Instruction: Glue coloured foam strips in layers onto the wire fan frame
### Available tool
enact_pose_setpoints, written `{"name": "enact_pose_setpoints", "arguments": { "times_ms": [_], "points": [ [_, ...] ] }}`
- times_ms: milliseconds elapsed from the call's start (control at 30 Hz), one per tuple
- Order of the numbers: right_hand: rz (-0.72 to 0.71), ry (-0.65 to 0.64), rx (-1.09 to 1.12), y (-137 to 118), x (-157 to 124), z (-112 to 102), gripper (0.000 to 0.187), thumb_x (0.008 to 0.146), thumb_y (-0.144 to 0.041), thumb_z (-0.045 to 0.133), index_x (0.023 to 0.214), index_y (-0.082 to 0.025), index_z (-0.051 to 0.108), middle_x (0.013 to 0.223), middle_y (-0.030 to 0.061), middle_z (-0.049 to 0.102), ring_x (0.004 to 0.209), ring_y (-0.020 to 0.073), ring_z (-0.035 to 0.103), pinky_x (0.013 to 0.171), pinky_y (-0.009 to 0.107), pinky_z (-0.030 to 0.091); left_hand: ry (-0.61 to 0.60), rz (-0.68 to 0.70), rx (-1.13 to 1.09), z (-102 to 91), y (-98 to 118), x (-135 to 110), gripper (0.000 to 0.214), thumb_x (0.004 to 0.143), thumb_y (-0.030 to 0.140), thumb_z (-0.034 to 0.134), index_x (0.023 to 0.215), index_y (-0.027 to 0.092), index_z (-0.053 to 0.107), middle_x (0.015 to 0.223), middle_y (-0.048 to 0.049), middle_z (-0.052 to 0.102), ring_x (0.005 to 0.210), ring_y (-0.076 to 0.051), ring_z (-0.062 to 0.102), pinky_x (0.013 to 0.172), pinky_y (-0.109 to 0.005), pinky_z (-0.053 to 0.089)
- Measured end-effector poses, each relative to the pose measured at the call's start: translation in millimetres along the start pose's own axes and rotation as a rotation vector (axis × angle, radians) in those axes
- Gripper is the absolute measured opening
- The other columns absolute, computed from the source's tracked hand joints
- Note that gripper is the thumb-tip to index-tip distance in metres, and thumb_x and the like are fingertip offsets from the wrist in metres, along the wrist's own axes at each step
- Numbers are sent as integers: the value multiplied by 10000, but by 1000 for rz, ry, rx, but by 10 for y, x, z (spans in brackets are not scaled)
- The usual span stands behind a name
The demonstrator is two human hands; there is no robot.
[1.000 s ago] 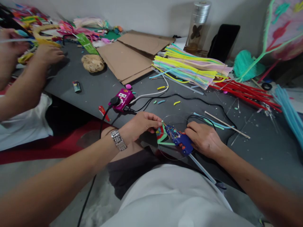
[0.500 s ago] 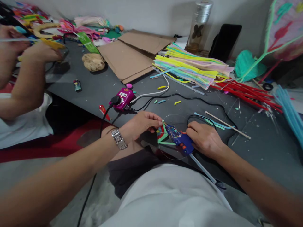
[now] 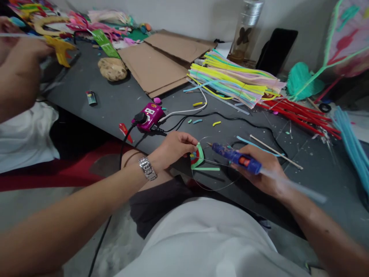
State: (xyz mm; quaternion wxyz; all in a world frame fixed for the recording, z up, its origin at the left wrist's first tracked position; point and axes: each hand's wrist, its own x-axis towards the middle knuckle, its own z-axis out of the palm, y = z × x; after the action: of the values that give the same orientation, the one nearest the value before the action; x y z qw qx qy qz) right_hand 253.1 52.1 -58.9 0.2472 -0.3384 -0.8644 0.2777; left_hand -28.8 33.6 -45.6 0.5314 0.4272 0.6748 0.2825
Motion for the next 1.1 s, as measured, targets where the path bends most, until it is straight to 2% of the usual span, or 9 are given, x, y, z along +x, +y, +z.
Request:
{"name": "enact_pose_setpoints", "arguments": {
  "times_ms": [100, 167, 267, 400, 500, 667, 867, 967, 1100],
  "points": [
    [392, 27, 193, -120, -3, -101, 398, 869, -618, 683, 979, -236, 705, 822, 57, 726, 676, 214, 639, 627, 342, 525, 52, 107, 184, 24, -31, -11, 67, 751, 179, 721, 812, 152, 716, 718, -13, 706, 648, -131, 595, 629, -250, 450],
    [557, 0, 292, -191, 0, -143, 500, 818, -710, 681, 943, -227, 719, 753, 53, 713, 598, 199, 604, 567, 335, 502, 126, 227, 331, 44, -94, -52, 96, 773, 172, 713, 868, 163, 713, 778, -18, 713, 706, -149, 617, 675, -264, 466],
    [625, -73, 312, -235, -20, -160, 546, 812, -741, 659, 905, -207, 722, 639, 26, 659, 547, 177, 579, 530, 308, 464, 207, 456, 522, 70, -225, -153, 104, 830, 158, 672, 927, 174, 705, 890, -37, 694, 749, -149, 606, 719, -274, 470],
    [675, -164, 298, -205, -94, -134, 556, 851, -740, 615, 838, -193, 711, 608, 17, 650, 578, 169, 602, 579, 292, 466, 89, 623, 609, 80, -356, -242, 133, 906, 151, 602, 955, 188, 720, 978, -51, 672, 785, -142, 609, 741, -266, 471],
    [723, -209, 320, -207, -128, -109, 549, 856, -730, 616, 850, -189, 711, 605, 10, 649, 567, 160, 593, 560, 280, 444, 42, 625, 664, 76, -361, -233, 158, 902, 130, 594, 965, 195, 724, 985, -51, 666, 810, -151, 615, 731, -266, 458],
    [707, -220, 286, -308, -111, -50, 514, 868, -671, 619, 657, -202, 620, 580, 3, 597, 497, 129, 499, 462, 269, 343, -7, 576, 770, 77, -274, -197, 150, 912, 143, 573, 896, 200, 710, 897, -38, 630, 747, -154, 575, 663, -273, 406],
    [800, -291, 361, -337, -59, -9, 480, 870, -674, 616, 788, -201, 635, 501, -32, 541, 461, 128, 470, 453, 263, 321, -46, 549, 760, 75, -236, -200, 139, 890, 129, 590, 919, 197, 707, 909, -39, 604, 726, -151, 559, 666, -279, 411],
    [802, -295, 433, -292, -29, -22, 495, 873, -682, 621, 788, -194, 622, 509, -26, 549, 478, 126, 494, 471, 257, 337, -15, 498, 720, 85, -216, -237, 115, 866, 131, 622, 902, 205, 703, 945, -44, 606, 762, -161, 585, 702, -286, 439],
    [779, -256, 479, -247, -26, -43, 496, 892, -675, 620, 874, -180, 646, 558, -22, 577, 509, 124, 520, 508, 256, 370, 93, 360, 745, 143, -167, -319, 129, 843, 168, 671, 964, 214, 672, 947, -50, 633, 766, -193, 603, 681, -307, 427]
  ]
}}
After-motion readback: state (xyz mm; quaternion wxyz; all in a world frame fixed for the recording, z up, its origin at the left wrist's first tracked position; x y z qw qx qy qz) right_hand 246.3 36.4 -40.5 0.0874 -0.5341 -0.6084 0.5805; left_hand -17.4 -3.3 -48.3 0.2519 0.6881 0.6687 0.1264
